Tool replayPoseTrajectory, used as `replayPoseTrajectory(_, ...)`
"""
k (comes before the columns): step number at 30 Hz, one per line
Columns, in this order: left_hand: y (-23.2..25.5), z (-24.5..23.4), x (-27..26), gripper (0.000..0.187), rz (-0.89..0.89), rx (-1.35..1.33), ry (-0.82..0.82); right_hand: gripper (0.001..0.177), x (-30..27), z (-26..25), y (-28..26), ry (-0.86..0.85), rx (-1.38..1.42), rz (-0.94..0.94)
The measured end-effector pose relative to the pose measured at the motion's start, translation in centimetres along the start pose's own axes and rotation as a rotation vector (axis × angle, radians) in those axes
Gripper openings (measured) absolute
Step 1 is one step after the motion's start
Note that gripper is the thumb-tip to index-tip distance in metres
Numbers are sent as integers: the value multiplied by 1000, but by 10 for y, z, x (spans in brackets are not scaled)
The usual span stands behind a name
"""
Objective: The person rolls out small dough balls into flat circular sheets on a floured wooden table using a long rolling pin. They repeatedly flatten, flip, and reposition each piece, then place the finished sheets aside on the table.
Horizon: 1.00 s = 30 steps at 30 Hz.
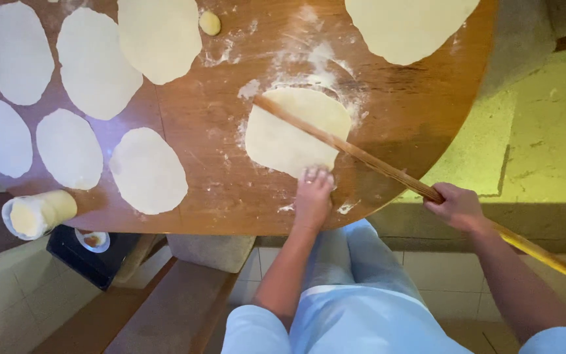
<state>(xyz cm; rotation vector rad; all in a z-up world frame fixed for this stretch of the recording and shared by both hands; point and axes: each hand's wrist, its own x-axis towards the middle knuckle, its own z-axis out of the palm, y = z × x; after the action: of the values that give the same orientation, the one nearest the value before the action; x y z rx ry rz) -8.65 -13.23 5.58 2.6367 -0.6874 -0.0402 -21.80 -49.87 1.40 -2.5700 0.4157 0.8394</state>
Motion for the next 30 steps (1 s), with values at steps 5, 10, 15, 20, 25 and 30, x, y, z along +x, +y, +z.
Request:
replayPoseTrajectory(5, -14, -16, 19, 35, 81, -40, 142, 30, 16, -34, -22, -362, -144, 105)
replayPoseTrajectory(10, -75, 4, 61, 49, -19, 187, 85, 32, 33, -5, 8, -257, -248, -11)
replayPoseTrajectory(15, -87, 32, 95, 64, 20, 253, 101, 34, 42, -32, -24, -364, -273, 173)
replayPoseTrajectory(20, -65, 19, 172, 80, -251, 211, -553, 40, 53, -22, -6, -207, -349, 228)
replayPoseTrajectory(25, -58, 26, 233, 89, -181, 169, -301, 30, 66, -78, -50, -239, -205, 359)
replayPoseTrajectory(30, -40, 47, 301, 91, -162, 200, -175, 33, 66, -60, -20, -190, -166, 363)
